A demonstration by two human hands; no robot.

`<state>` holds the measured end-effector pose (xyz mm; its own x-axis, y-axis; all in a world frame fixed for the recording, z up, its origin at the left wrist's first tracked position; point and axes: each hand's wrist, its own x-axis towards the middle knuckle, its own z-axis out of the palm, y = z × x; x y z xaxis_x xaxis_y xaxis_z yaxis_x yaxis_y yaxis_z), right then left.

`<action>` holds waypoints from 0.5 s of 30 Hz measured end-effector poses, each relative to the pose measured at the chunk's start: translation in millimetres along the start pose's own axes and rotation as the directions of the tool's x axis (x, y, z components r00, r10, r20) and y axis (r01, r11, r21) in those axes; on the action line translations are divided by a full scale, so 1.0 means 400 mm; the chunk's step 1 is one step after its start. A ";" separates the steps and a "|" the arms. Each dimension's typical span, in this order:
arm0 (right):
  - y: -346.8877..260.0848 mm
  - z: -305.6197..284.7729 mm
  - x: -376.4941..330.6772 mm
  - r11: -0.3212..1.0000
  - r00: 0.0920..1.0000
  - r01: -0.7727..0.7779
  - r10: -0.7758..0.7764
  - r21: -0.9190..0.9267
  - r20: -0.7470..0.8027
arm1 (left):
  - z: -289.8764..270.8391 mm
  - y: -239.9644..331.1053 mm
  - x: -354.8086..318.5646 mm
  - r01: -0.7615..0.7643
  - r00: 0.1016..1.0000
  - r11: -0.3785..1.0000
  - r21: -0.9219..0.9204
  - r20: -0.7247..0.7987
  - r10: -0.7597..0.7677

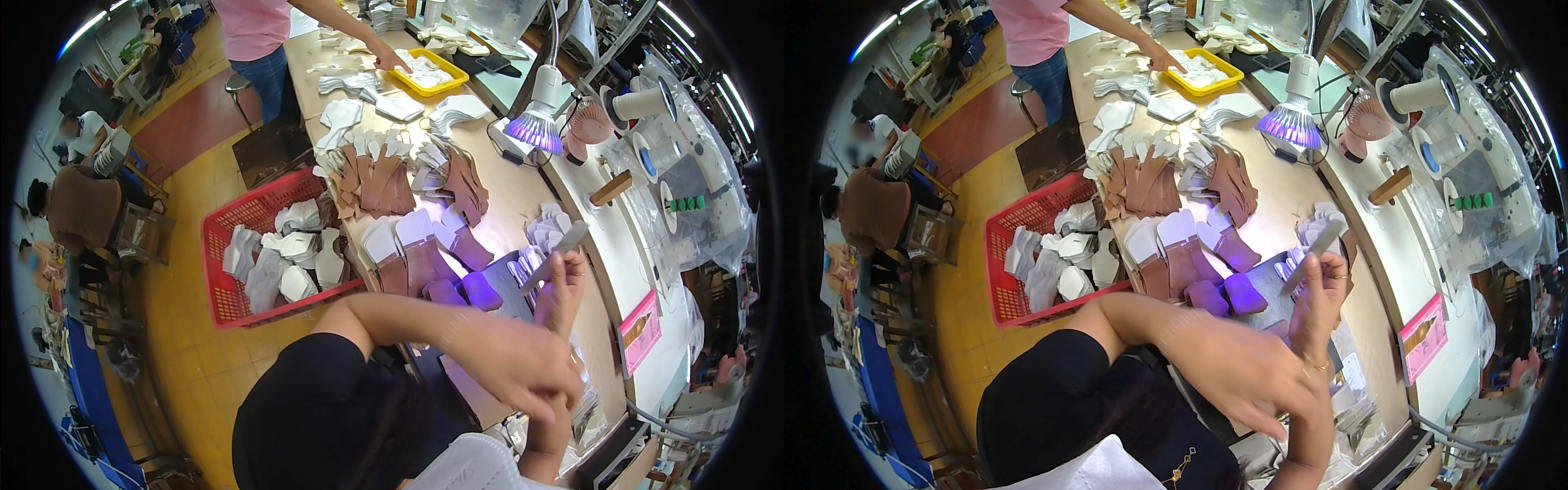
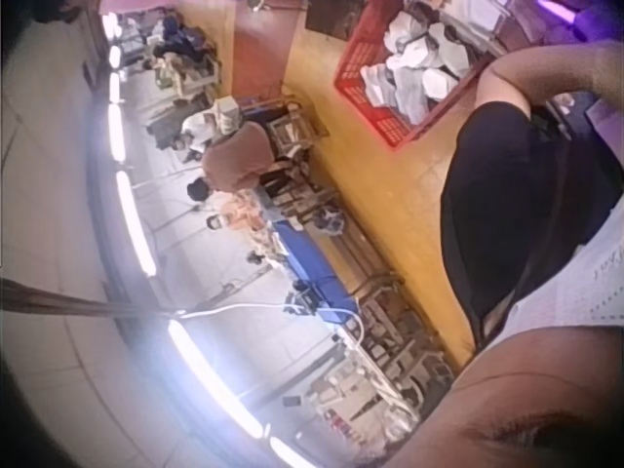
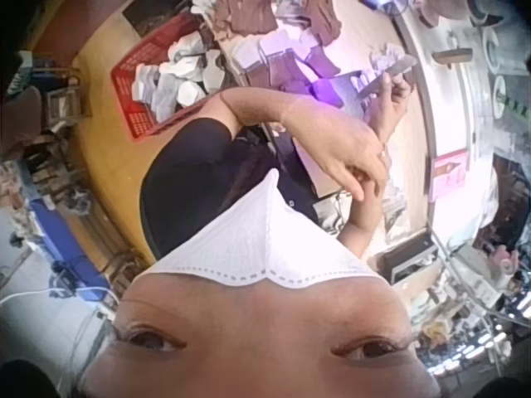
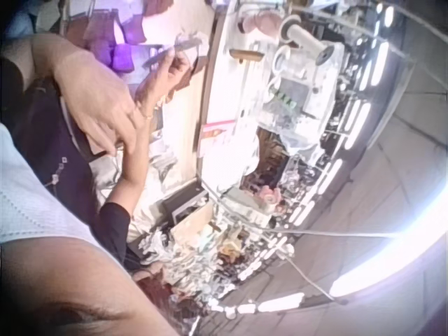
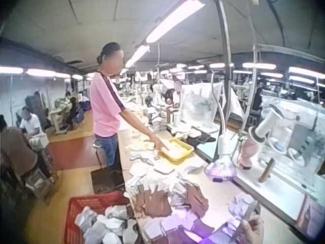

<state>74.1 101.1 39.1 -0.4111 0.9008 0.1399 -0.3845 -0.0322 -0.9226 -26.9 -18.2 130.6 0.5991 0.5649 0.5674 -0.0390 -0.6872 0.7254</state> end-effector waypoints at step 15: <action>-0.014 -0.022 -0.003 0.996 0.999 0.025 -0.028 -0.086 -0.032 | 0.622 -0.249 0.283 -0.665 0.679 0.586 -0.464 -0.047 0.733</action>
<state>84.0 103.9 41.1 -0.3733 0.9149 0.1539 -0.3218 0.0279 -0.9464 243.9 0.5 25.5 0.3401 -0.0988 0.9352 -0.7919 -0.5664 0.2282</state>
